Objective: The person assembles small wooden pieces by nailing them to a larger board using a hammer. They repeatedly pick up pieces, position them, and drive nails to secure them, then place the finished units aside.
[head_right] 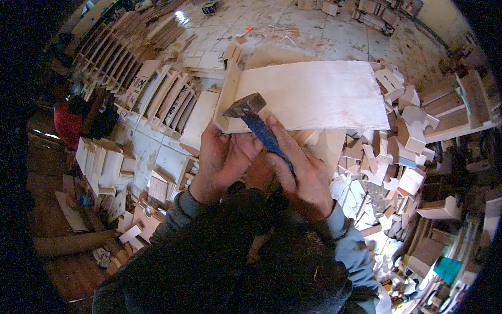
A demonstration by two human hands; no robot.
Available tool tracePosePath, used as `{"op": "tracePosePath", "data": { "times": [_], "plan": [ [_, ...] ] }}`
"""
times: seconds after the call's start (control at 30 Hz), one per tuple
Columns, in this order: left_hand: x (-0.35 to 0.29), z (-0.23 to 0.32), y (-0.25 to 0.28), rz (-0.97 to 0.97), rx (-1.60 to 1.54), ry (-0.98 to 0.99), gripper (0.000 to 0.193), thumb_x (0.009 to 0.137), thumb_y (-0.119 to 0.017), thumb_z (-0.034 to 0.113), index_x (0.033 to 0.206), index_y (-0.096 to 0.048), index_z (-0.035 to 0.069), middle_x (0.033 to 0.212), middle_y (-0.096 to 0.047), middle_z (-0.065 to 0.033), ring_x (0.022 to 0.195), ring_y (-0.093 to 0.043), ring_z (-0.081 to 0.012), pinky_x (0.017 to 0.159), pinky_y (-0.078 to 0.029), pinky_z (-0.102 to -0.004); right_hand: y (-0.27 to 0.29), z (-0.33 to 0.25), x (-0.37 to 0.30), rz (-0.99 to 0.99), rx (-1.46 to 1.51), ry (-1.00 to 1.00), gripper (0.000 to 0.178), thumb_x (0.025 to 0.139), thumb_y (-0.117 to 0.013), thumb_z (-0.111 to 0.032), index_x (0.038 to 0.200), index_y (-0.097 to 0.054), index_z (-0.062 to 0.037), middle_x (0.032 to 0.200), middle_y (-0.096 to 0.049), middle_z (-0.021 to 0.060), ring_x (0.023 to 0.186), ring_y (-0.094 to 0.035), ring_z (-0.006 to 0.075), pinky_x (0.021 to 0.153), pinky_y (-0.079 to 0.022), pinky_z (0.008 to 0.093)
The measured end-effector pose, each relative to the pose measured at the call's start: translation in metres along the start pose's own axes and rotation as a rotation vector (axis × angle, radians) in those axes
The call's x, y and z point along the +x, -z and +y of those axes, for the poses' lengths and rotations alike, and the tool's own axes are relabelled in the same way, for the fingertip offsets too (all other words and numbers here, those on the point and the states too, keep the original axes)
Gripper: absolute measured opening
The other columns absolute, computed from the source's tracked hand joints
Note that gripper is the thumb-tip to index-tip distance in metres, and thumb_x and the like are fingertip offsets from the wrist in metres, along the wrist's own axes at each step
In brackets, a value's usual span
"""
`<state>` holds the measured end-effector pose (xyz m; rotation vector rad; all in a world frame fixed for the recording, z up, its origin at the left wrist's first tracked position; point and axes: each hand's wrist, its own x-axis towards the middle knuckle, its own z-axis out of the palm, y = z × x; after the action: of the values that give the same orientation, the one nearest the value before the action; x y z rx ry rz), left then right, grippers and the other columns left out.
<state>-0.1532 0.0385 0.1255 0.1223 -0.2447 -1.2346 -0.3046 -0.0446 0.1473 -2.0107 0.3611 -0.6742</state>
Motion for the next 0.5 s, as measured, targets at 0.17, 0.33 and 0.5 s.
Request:
{"op": "tracePosePath", "data": {
  "times": [0.17, 0.33, 0.5],
  "plan": [
    [-0.003, 0.001, 0.001, -0.010, 0.004, 0.025, 0.052, 0.101, -0.025, 0.040, 0.132, -0.044, 0.004, 0.129, -0.054, -0.0146, 0.118, -0.053, -0.0265, 0.103, -0.040, -0.0420, 0.005, 0.003, 0.002, -0.056, -0.090, 0.102, 0.048, 0.090, -0.056, -0.010, 0.136, -0.043, -0.0023, 0.131, -0.052, 0.0206, 0.118, -0.054, 0.0345, 0.096, -0.044, 0.0358],
    [-0.011, 0.001, -0.002, 0.063, 0.077, -0.060, 0.050, 0.101, -0.025, 0.037, 0.132, -0.044, 0.004, 0.128, -0.054, -0.0144, 0.116, -0.054, -0.0265, 0.102, -0.041, -0.0434, 0.005, 0.001, 0.000, -0.121, -0.170, 0.144, 0.054, 0.090, -0.056, -0.009, 0.140, -0.038, -0.0065, 0.135, -0.049, 0.0149, 0.115, -0.055, 0.0337, 0.092, -0.048, 0.0374],
    [-0.020, 0.000, -0.002, 0.123, 0.056, -0.074, 0.050, 0.101, -0.025, 0.038, 0.132, -0.044, 0.004, 0.127, -0.054, -0.0145, 0.115, -0.055, -0.0259, 0.100, -0.043, -0.0432, 0.000, 0.001, -0.004, -0.142, -0.138, 0.133, 0.054, 0.089, -0.057, -0.010, 0.140, -0.037, -0.0068, 0.134, -0.049, 0.0157, 0.115, -0.055, 0.0337, 0.088, -0.050, 0.0383]
  ]
}}
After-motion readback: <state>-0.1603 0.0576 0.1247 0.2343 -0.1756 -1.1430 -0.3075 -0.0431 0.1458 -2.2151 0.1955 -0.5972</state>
